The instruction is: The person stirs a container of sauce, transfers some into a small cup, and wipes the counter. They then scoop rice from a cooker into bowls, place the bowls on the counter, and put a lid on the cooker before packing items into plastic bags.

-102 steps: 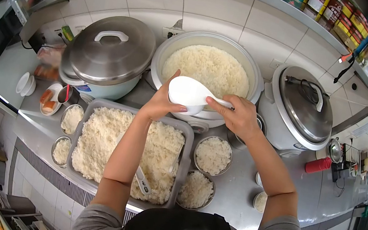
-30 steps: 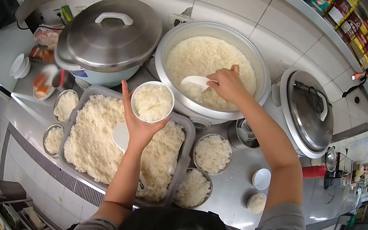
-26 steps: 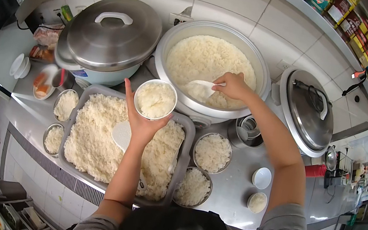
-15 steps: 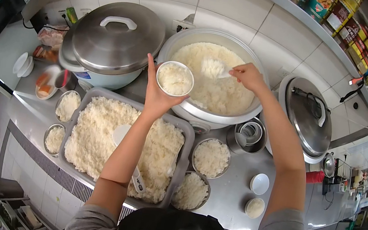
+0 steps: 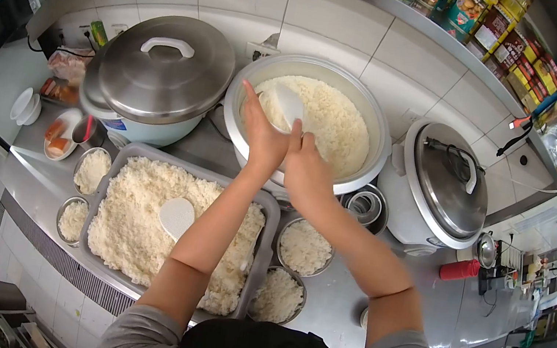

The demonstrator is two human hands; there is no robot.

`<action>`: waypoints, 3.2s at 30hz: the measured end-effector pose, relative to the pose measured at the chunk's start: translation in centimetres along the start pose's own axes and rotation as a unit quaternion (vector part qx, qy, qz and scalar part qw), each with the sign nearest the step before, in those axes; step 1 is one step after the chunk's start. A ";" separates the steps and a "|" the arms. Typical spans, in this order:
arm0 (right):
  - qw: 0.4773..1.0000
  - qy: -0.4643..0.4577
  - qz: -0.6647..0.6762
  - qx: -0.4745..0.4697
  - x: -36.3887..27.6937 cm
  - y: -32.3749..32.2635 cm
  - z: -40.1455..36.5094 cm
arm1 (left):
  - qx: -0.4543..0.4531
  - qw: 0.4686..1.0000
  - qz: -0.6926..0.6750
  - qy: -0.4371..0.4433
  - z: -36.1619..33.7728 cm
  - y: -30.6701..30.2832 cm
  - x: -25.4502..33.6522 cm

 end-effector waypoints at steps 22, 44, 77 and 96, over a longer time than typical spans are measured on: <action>0.986 -0.017 0.162 0.046 4.2 -2.6 -2.0 | -0.098 0.992 -0.045 0.061 -1.3 -3.9 0.8; 0.959 -0.051 0.272 0.064 4.6 -1.7 -4.9 | -0.141 0.986 -0.082 0.019 -2.0 -4.4 1.5; 0.745 0.130 0.647 0.094 -0.2 -3.2 -16.7 | -0.163 0.977 -0.128 0.044 -10.7 -11.1 8.9; 0.922 0.041 0.383 0.042 7.1 -10.5 -31.4 | -0.392 0.906 -0.151 -0.046 -24.5 -7.2 8.8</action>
Point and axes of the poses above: each hand's wrist, its own z-axis towards the middle knuckle, its own y-axis out of the palm, x = y × z, the point moved 1 cm from there along z, towards the middle knuckle, and after that the axes turned 6 degrees about -y, right-handed, at the moved point
